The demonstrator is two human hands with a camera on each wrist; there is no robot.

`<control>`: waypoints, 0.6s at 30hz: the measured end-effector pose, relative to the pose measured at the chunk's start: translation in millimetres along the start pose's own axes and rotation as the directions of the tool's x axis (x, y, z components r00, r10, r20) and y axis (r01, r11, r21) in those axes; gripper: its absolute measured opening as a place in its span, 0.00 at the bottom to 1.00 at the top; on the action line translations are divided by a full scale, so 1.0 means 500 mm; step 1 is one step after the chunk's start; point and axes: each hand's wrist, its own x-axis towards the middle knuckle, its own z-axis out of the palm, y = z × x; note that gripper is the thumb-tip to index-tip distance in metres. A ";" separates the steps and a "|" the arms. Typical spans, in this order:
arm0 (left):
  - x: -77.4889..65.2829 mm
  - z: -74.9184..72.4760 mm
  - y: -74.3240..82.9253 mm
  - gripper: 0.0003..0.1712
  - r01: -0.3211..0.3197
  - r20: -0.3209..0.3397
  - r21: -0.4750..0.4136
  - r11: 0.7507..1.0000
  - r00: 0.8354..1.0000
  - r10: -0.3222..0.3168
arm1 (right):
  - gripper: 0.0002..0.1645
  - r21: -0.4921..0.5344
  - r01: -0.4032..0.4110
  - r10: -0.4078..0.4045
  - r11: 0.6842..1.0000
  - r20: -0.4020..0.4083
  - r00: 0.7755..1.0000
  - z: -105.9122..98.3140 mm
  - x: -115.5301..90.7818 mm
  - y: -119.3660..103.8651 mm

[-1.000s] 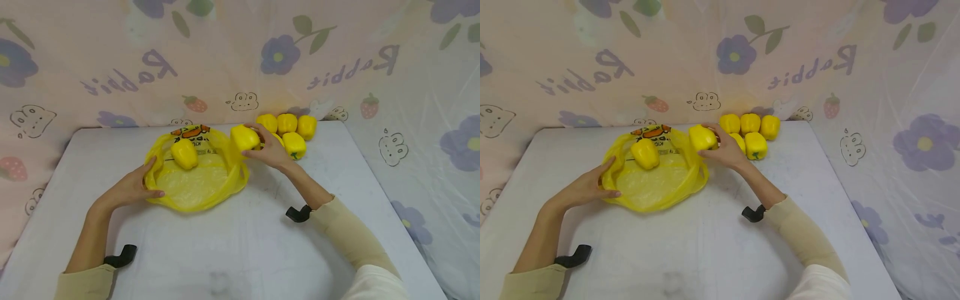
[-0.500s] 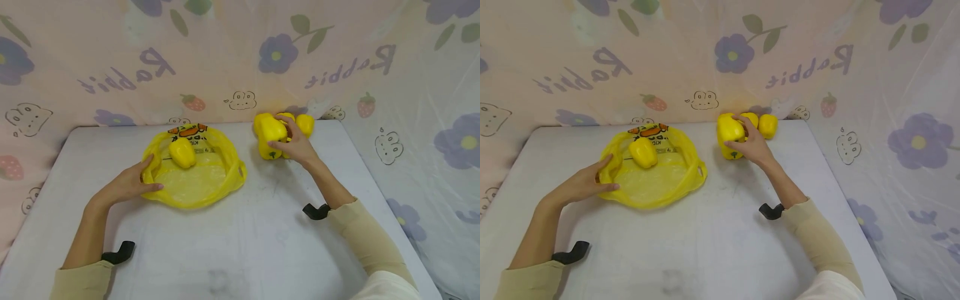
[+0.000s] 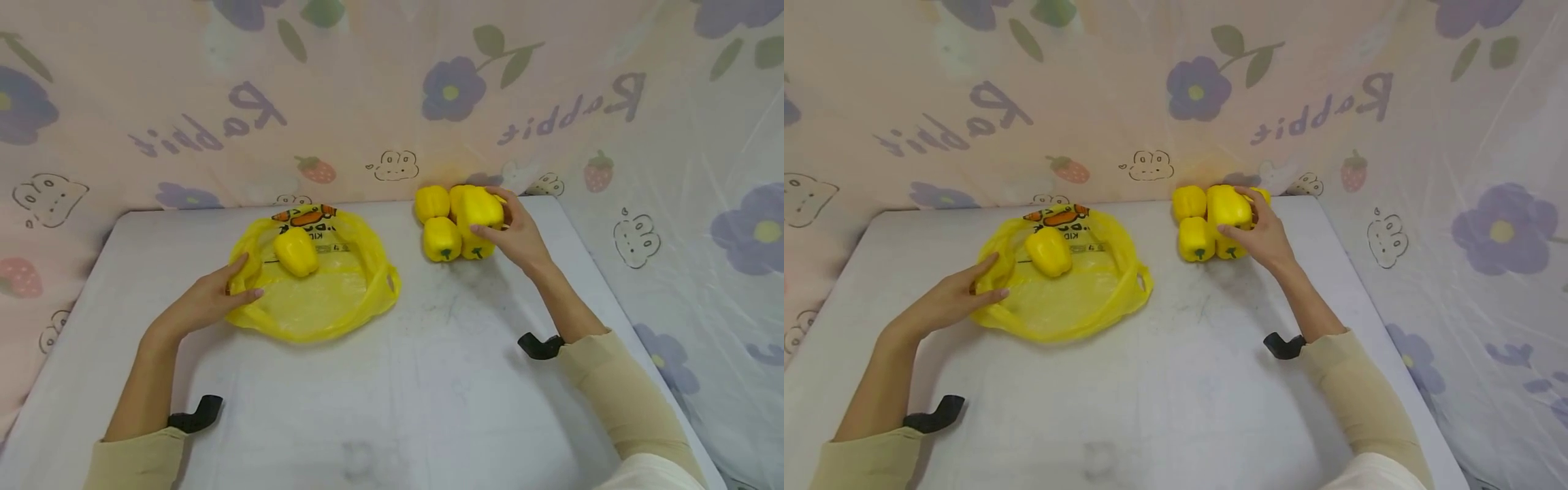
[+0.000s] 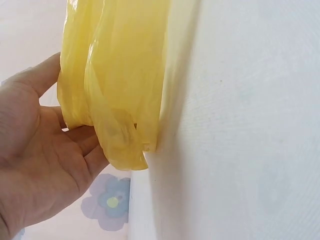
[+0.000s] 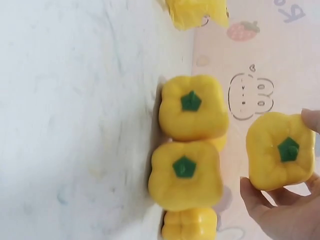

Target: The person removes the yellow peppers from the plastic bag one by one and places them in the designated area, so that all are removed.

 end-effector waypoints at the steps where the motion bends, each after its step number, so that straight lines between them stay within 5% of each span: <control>1: 0.000 0.000 0.000 0.57 0.002 0.000 -0.002 1.000 1.000 -0.002 | 0.46 -0.009 -0.004 0.004 1.000 -0.011 1.000 -0.006 0.000 0.004; 18: -0.007 0.002 0.000 0.57 0.012 0.000 0.001 1.000 1.000 -0.012 | 0.46 -0.101 -0.070 0.059 0.992 -0.116 0.992 -0.083 -0.004 0.072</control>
